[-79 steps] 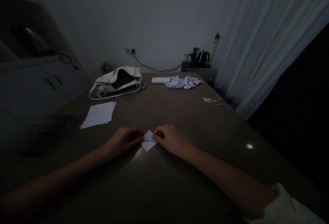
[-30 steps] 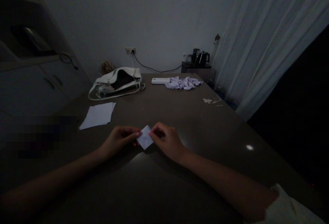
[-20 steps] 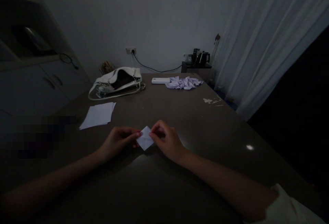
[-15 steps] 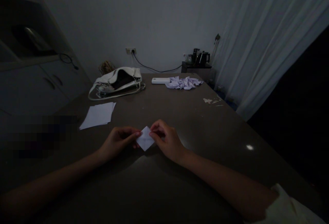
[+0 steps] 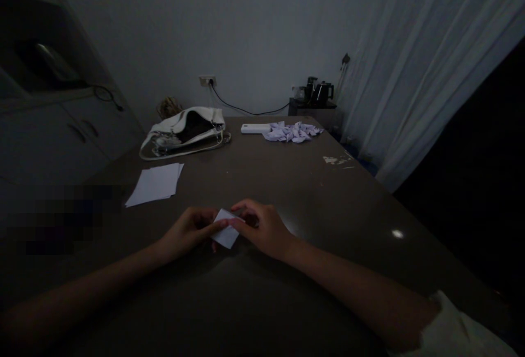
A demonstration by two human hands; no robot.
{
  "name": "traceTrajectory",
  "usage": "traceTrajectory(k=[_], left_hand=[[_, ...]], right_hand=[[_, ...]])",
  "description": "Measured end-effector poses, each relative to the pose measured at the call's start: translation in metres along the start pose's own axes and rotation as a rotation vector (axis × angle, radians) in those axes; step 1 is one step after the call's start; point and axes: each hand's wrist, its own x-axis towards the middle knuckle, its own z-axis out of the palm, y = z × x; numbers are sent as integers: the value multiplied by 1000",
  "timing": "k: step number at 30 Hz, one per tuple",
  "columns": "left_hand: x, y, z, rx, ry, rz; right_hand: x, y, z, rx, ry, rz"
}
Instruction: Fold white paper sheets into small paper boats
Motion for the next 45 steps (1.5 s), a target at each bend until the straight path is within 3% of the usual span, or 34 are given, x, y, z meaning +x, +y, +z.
traceTrajectory(k=[4, 10, 22, 26, 35, 45], left_hand=[[1, 3, -2, -14, 63, -6], [2, 6, -3, -32, 72, -12], [1, 0, -5, -67, -22, -10], [1, -2, -4, -104, -83, -38], [-1, 2, -2, -55, -85, -55], [5, 0, -7, -111, -182, -39]], right_hand=[[3, 5, 0, -24, -40, 82], [4, 5, 0, 38, -54, 66], [1, -1, -1, 10, -47, -6], [0, 0, -1, 79, -119, 10], [1, 3, 0, 42, -226, 41], [6, 6, -4, 25, 26, 88]])
